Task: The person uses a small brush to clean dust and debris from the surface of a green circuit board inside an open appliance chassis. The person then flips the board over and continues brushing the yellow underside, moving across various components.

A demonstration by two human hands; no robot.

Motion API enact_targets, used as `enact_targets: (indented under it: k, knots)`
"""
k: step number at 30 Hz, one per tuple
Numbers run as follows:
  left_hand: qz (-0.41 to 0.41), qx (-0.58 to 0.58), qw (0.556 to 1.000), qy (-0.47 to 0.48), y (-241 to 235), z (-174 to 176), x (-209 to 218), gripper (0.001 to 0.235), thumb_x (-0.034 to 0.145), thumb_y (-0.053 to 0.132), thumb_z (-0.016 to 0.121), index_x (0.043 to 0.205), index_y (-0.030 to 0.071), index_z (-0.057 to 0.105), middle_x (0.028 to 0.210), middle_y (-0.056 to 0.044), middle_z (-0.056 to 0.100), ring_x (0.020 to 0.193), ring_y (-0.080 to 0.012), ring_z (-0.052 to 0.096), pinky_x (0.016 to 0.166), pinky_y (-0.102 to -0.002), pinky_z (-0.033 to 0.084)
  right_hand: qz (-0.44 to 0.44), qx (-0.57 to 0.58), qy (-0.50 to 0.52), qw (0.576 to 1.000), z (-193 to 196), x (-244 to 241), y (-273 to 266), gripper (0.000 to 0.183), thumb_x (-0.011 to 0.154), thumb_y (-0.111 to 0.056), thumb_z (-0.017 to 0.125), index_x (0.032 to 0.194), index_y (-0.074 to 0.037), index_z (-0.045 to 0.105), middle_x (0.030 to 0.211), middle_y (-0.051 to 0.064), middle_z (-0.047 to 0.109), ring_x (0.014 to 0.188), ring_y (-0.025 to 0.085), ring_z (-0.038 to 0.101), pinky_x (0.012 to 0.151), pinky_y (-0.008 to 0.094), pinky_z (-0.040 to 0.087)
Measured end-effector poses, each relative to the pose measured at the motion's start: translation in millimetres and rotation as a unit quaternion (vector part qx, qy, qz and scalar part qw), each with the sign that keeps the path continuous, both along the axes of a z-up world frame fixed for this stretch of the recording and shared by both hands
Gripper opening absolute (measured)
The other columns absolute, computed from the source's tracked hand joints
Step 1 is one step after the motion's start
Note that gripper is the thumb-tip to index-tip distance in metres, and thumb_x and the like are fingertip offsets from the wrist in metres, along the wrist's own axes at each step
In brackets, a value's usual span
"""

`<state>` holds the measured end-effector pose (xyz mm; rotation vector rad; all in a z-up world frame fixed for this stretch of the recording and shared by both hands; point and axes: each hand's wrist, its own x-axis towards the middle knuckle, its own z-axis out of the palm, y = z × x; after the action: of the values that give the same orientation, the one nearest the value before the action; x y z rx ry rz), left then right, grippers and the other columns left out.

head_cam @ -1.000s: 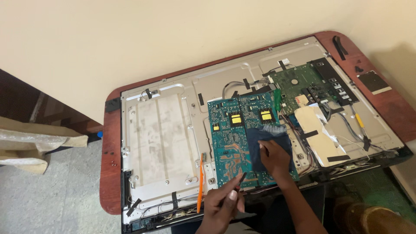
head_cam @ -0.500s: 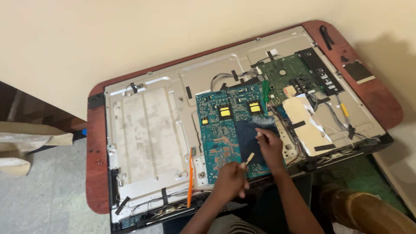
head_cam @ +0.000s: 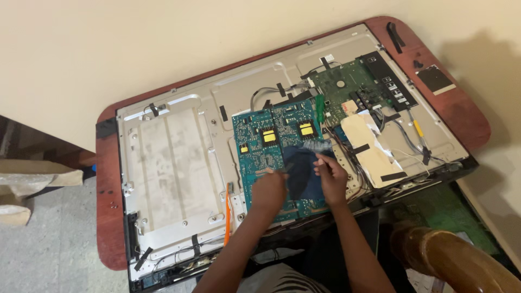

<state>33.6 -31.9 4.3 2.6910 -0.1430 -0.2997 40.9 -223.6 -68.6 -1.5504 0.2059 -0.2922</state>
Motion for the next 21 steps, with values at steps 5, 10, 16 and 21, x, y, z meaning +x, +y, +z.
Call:
enact_targets:
  k: [5,10,16,21]
  knots:
    - [-0.160,0.130,0.957,-0.204,-13.5,-16.0,-17.1,0.015,0.088,0.003,0.064,0.099,-0.006,0.070,0.086,-0.018,0.069,0.072,-0.0309,0.075,0.057,-0.039,0.060,-0.005,-0.003,0.000,1.000,1.0,1.5,10.4,0.034,0.102,-0.023,0.064,0.127,-0.001,0.071,0.101,0.010,0.075,0.084,0.012,0.069,0.074,0.027,0.058]
    - [-0.250,0.204,0.917,-0.234,3.8,-60.2,-44.1,0.025,0.084,0.004,0.066,0.102,-0.013,0.070,0.085,-0.020,0.069,0.071,-0.0241,0.072,0.055,-0.031,0.058,0.003,-0.007,-0.007,1.000,-3.5,1.8,11.5,0.033,0.103,-0.022,0.064,0.127,-0.001,0.071,0.100,0.009,0.075,0.083,0.012,0.069,0.073,0.027,0.058]
    - [-0.252,0.254,0.894,-0.268,3.3,-58.5,-83.3,0.043,0.080,0.003,0.068,0.117,-0.018,0.070,0.084,-0.019,0.069,0.066,-0.0186,0.069,0.048,-0.027,0.055,-0.005,-0.035,-0.003,0.999,3.0,-1.2,6.2,0.032,0.103,-0.022,0.064,0.126,-0.001,0.071,0.100,0.009,0.075,0.084,0.013,0.070,0.075,0.028,0.060]
    - [-0.302,0.139,0.942,-0.056,38.1,-12.0,-79.4,0.017,0.081,0.003,0.067,0.096,0.001,0.074,0.094,-0.018,0.070,0.081,-0.0296,0.072,0.063,-0.041,0.058,-0.001,-0.064,0.003,0.998,14.6,1.7,15.1,0.030,0.102,-0.021,0.064,0.124,-0.001,0.072,0.099,0.009,0.076,0.083,0.014,0.071,0.073,0.028,0.060]
